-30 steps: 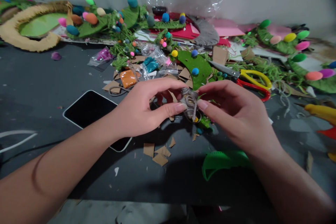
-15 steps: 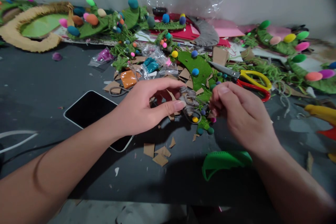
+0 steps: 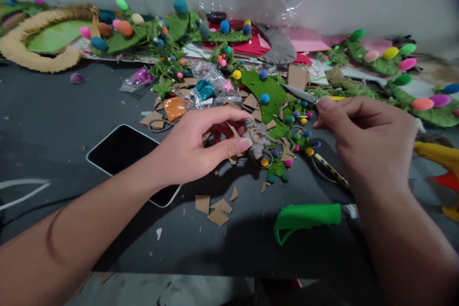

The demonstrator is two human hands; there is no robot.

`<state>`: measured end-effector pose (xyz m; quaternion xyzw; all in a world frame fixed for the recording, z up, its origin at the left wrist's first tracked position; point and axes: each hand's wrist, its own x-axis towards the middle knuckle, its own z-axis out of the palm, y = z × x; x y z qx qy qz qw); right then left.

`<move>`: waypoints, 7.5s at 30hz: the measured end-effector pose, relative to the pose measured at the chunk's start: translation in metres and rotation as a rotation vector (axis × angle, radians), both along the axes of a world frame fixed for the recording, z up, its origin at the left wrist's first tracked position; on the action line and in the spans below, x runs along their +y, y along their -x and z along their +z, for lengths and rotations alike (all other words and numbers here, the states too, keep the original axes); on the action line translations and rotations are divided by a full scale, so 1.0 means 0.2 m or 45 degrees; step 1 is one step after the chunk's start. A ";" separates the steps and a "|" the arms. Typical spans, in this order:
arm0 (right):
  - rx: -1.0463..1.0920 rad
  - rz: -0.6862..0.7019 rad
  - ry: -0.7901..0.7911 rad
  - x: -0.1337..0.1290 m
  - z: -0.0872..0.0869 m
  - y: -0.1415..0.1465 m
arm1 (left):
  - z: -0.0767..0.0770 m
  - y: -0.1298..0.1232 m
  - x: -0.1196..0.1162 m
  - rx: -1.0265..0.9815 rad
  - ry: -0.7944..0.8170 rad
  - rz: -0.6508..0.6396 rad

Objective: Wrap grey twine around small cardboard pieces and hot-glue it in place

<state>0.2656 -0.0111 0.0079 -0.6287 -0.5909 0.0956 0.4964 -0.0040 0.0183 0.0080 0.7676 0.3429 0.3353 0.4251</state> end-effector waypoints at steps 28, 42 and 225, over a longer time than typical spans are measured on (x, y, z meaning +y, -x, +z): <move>-0.361 0.823 -0.082 -0.05 0.00 0.12 | 0.02 -0.02 -0.01 0.129 -0.008 -0.006; -0.248 0.740 -0.138 -0.06 -0.01 0.17 | 0.01 -0.03 -0.03 0.179 -0.086 -0.045; 0.267 0.557 0.419 -0.12 -0.01 0.28 | -0.16 0.02 0.16 -0.218 0.230 -0.371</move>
